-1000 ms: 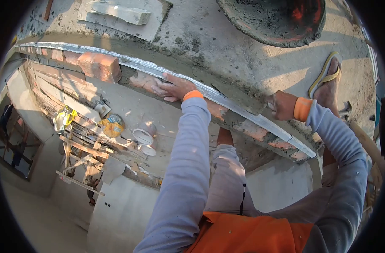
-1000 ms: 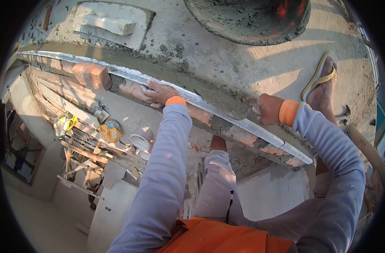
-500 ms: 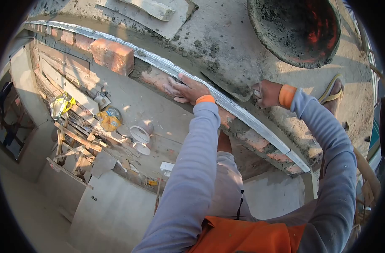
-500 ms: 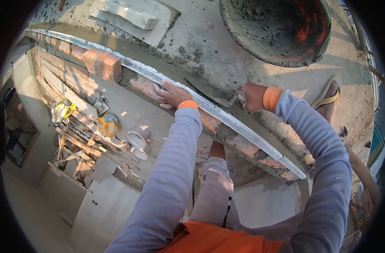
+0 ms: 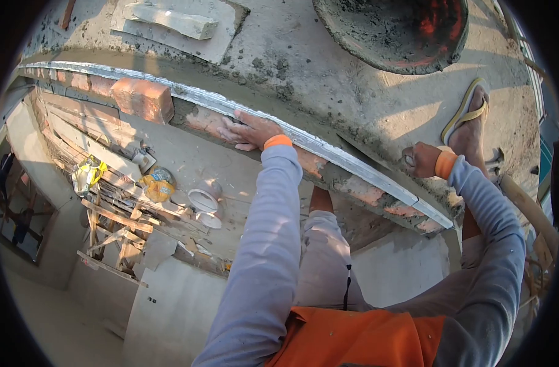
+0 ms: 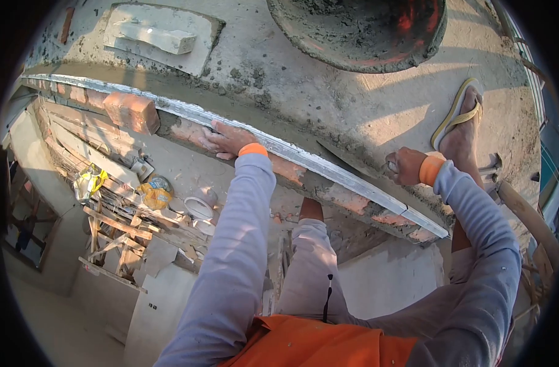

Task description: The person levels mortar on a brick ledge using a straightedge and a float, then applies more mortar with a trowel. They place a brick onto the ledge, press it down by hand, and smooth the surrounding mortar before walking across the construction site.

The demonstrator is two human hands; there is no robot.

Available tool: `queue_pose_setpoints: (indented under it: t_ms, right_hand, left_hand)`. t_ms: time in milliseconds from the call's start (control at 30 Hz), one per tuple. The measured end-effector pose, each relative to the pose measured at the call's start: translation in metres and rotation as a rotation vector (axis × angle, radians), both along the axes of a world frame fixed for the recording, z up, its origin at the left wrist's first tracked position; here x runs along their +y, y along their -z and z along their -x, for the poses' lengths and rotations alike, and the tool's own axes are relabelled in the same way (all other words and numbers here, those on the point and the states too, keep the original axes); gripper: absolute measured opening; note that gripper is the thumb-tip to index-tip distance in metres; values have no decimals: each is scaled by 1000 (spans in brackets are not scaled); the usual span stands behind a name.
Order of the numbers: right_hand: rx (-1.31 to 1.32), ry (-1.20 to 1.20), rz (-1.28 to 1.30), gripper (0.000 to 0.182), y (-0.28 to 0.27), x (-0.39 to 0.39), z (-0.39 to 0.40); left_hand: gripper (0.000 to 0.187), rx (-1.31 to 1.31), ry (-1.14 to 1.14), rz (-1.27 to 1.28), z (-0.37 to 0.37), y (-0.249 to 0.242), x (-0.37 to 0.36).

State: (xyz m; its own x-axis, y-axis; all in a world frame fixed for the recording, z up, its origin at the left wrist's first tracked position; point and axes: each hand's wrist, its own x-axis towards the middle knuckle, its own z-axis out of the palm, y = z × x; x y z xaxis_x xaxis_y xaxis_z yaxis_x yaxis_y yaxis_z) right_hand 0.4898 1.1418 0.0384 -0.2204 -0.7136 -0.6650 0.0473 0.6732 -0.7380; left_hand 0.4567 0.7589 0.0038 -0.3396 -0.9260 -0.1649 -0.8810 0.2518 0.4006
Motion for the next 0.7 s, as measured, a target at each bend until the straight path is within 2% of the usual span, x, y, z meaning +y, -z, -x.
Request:
queue_pose_setpoints:
  t_ms: [33, 167, 300, 367, 400, 467, 533, 600, 667, 700]
  right_hand:
    - [-138, 21, -68, 21, -4, -11, 4]
    - [-99, -65, -112, 24, -30, -28, 12]
    - [-86, -82, -126, 28, -71, -6, 2]
    - [-97, -110, -177, 30, -81, 2, 2]
    - [-96, -117, -175, 30, -78, 3, 2]
    - [-111, 66, -222, 28, -65, -1, -5]
    - [-72, 33, -258, 28, -32, -17, -11]
    - [12, 44, -114, 24, -14, -46, -10]
    - [-40, 41, -78, 20, -39, -74, 25]
    - [-90, 43, -45, 17, -50, -81, 38]
  left_hand:
    - [61, -16, 24, 23, -2, 2, -1]
    - [59, -39, 9, 19, -5, 9, -7]
    - [57, -71, -36, -17, 2, -4, 2]
    - [56, -4, 18, 53, 5, -8, 4]
    - [56, -3, 11, 55, 4, -9, 5]
    - [58, 41, -60, -107, 13, -24, 13]
    - [59, 15, -44, -26, 4, -4, 2]
    - [60, -13, -29, 49, 2, -1, 1]
    - [60, -64, -20, 16, 10, -20, 10]
    - [60, -90, -18, 64, 4, -6, 2]
